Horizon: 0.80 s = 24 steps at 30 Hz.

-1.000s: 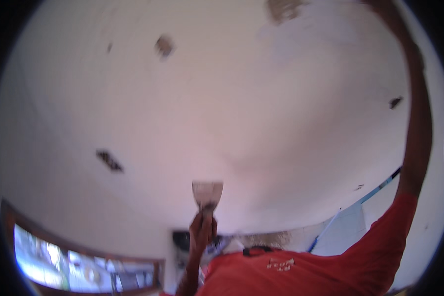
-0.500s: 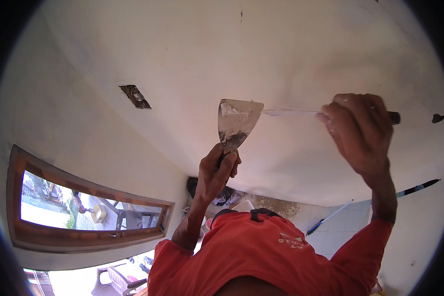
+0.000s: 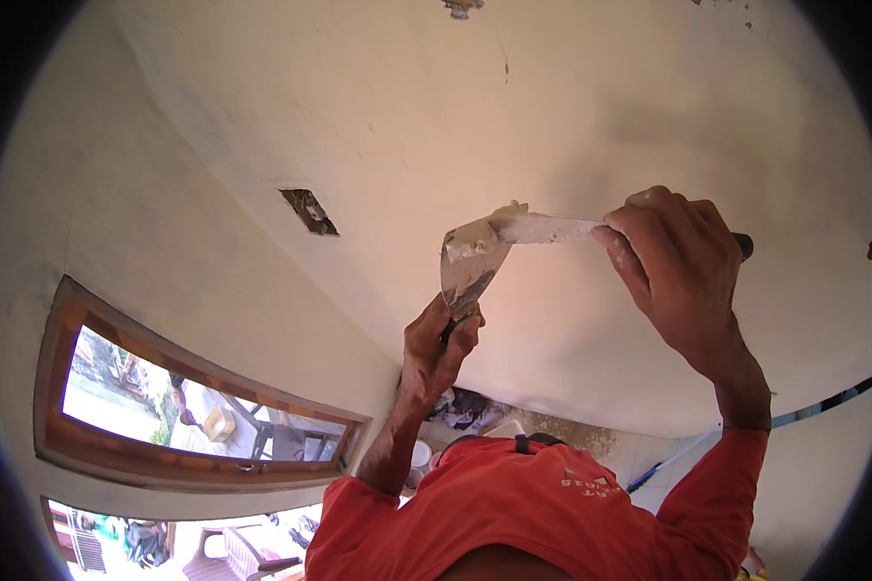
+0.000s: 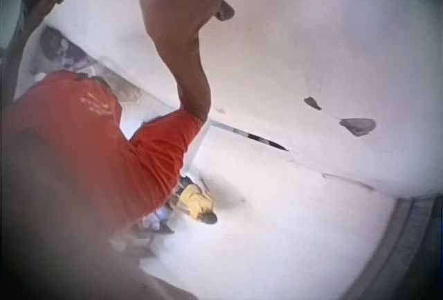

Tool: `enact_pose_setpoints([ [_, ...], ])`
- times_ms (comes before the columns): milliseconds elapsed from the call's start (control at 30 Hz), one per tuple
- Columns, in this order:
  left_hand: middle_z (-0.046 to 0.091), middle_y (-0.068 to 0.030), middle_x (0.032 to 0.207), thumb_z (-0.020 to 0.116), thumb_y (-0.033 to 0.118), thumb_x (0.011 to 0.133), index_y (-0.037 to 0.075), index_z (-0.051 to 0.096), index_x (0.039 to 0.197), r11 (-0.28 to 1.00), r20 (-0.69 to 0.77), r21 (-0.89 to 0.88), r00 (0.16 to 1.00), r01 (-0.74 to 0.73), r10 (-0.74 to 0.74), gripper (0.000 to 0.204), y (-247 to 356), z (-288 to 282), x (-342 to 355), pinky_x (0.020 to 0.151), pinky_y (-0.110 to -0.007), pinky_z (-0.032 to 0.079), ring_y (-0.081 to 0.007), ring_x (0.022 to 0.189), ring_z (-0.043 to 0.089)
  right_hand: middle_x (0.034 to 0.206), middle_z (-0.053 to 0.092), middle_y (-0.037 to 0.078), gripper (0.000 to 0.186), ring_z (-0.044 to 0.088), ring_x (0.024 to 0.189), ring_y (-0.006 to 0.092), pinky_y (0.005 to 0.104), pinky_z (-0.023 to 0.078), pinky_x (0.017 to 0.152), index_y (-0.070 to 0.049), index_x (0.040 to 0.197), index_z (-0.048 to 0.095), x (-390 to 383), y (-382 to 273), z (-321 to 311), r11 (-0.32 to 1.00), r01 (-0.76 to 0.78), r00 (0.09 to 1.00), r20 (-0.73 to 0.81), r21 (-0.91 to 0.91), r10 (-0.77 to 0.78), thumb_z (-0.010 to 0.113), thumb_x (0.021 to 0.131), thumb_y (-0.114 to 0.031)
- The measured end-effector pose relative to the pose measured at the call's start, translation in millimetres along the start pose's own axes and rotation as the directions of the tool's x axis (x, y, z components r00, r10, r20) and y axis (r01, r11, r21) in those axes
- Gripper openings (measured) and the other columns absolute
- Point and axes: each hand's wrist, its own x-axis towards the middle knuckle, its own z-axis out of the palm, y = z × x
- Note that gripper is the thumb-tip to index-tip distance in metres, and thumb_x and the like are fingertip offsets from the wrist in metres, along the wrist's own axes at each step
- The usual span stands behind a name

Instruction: The person applies a patching compound to holes and cracks in a ceiling using putty knives and then scrapes away excess material.

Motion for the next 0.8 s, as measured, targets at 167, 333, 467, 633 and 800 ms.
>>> enact_pose_setpoints([
  [167,0.057,-0.0082,0.076,0.059,0.007,0.092,-0.001,0.057,0.097,0.976,-0.006,0.194,0.995,-0.096,0.099,0.009,-5.0,-3.1,13.6,0.056,-0.028,0.045,-0.0123,0.061,0.054,0.081,0.06,0.003,0.021,0.056,0.064,0.0134,0.0313,0.039,0.058,-0.007,0.087,0.063,-7.9,12.3,-13.9,0.97,0.091,0.988,-0.102,-0.224,-0.116,0.078,0.073,-0.011],
  [333,0.059,-0.004,0.077,0.057,0.005,0.092,-0.002,0.059,0.106,0.991,-0.016,0.073,0.994,-0.11,0.111,0.016,-2.7,4.5,13.4,0.058,-0.026,0.045,-0.0085,0.063,0.052,0.083,0.062,0.003,0.016,0.061,0.067,0.0161,0.0328,0.043,0.064,-0.009,0.09,0.065,16.9,50.8,-66.0,0.906,0.031,0.974,-0.19,-0.423,-0.122,0.075,0.077,-0.012],
  [467,0.057,-0.0022,0.076,0.056,0.011,0.095,0.0,0.06,0.107,1.0,-0.011,0.011,1.0,0.022,-0.022,0.016,-28.1,-0.7,7.9,0.059,-0.025,0.044,-0.0086,0.063,0.05,0.089,0.067,-0.002,0.007,0.066,0.083,0.0169,0.0397,0.044,0.089,-0.014,0.089,0.066,59.5,88.2,-120.8,0.761,0.052,0.989,-0.073,-0.646,-0.129,0.069,0.084,-0.011],
  [633,0.057,-0.0028,0.074,0.057,0.012,0.095,-0.002,0.06,0.1,0.987,0.098,-0.1,0.988,0.129,-0.12,0.015,-45.1,13.7,9.7,0.058,-0.026,0.043,-0.0089,0.063,0.05,0.089,0.066,0.008,0.007,0.066,0.09,0.0278,0.0417,0.044,0.1,-0.005,0.093,0.06,144.9,127.8,-203.8,0.552,0.309,0.951,0.236,-0.775,-0.202,0.064,0.09,-0.011],
  [800,0.056,-0.0033,0.072,0.057,0.014,0.096,-0.002,0.059,0.093,0.973,0.097,-0.03,0.97,0.227,-0.223,0.016,-57.4,5.8,-1.6,0.058,-0.027,0.044,-0.0092,0.064,0.051,0.079,0.063,0.001,0.015,0.063,0.077,0.0169,0.0467,0.039,0.104,-0.008,0.084,0.065,209.3,143.6,-177.4,0.525,0.559,0.822,0.514,-0.642,-0.246,0.066,0.092,-0.021],
])
